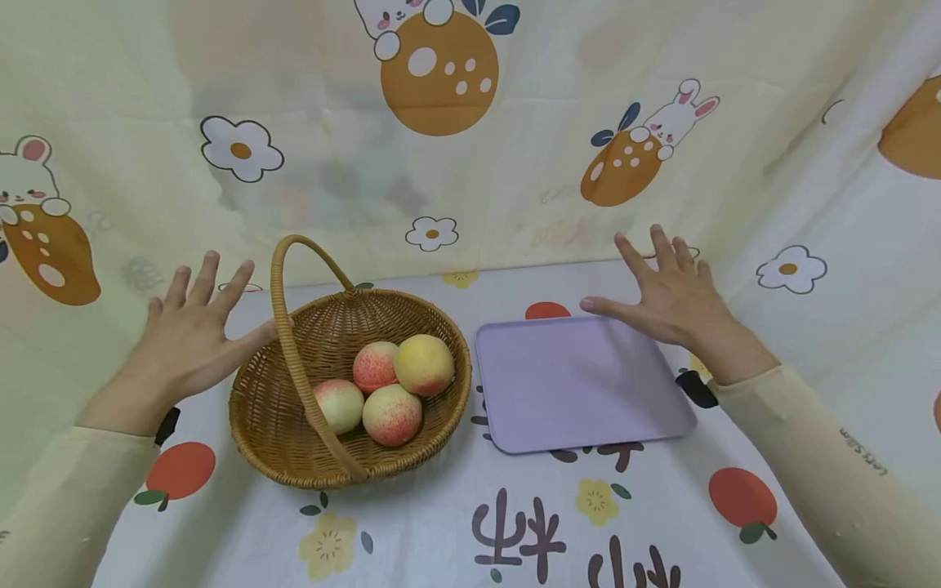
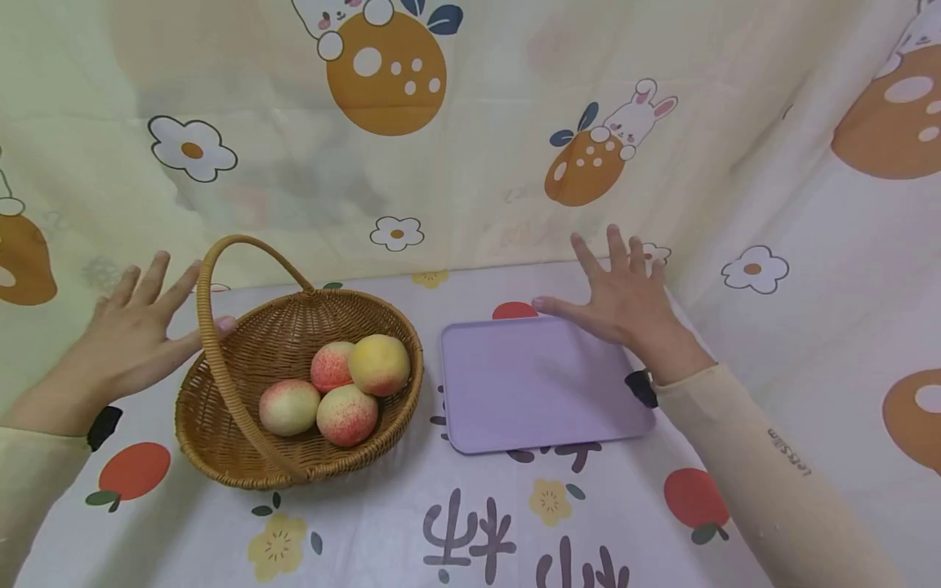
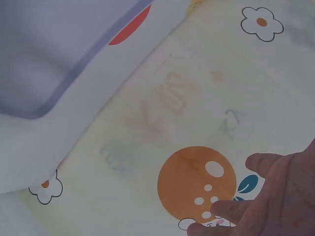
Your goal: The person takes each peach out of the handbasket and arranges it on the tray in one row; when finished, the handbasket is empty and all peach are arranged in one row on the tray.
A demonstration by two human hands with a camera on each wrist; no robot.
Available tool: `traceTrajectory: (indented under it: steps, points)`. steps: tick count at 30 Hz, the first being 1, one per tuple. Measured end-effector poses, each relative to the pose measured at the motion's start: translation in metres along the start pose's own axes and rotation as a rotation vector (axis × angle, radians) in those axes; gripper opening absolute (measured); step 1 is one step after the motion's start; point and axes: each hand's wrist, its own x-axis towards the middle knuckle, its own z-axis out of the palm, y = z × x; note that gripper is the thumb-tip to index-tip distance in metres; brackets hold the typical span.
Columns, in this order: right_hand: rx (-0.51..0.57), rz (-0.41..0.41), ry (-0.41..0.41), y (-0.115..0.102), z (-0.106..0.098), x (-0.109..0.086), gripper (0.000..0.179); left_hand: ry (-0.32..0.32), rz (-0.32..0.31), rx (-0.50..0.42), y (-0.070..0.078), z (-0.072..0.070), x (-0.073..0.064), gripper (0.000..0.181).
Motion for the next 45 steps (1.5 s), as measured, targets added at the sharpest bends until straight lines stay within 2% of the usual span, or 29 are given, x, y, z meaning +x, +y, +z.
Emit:
traceTrajectory:
  steps: [9, 13, 16, 21, 26, 31, 34, 36, 41, 45]
  points:
    - [0.022, -0.046, 0.031, -0.011, -0.002, 0.0, 0.113, 0.015, 0.019, -0.018, -0.001, -0.002, 0.002, 0.091]
    - [0.061, -0.092, 0.018, -0.023, -0.003, -0.001, 0.111, -0.011, 0.036, -0.092, -0.005, 0.0, -0.001, 0.088]
    - [0.14, -0.13, -0.019, -0.034, -0.001, 0.0, 0.111, -0.058, 0.047, -0.183, -0.008, 0.005, -0.005, 0.086]
    - [0.351, -0.233, -0.071, -0.056, 0.01, 0.007, 0.113, -0.12, 0.05, -0.295, -0.014, 0.017, -0.016, 0.087]
    - [0.515, -0.349, -0.102, -0.087, 0.021, 0.013, 0.114, -0.14, 0.065, -0.342, -0.02, 0.033, -0.026, 0.092]
    - [0.611, -0.454, -0.14, -0.118, 0.031, 0.016, 0.119, -0.167, 0.091, -0.398, -0.022, 0.047, -0.029, 0.087]
    - [0.661, -0.5, -0.162, -0.134, 0.037, 0.017, 0.12, -0.203, 0.086, -0.427, -0.022, 0.053, -0.029, 0.089]
    - [0.681, -0.534, -0.176, -0.145, 0.041, 0.017, 0.121, -0.234, 0.069, -0.446, -0.022, 0.054, -0.029, 0.091]
    - [0.679, -0.595, -0.213, -0.165, 0.049, 0.017, 0.122, -0.318, 0.058, -0.56, -0.022, 0.057, -0.03, 0.092]
    - [0.635, -0.618, -0.215, -0.174, 0.055, 0.017, 0.122, -0.352, 0.051, -0.563, -0.02, 0.06, -0.027, 0.096]
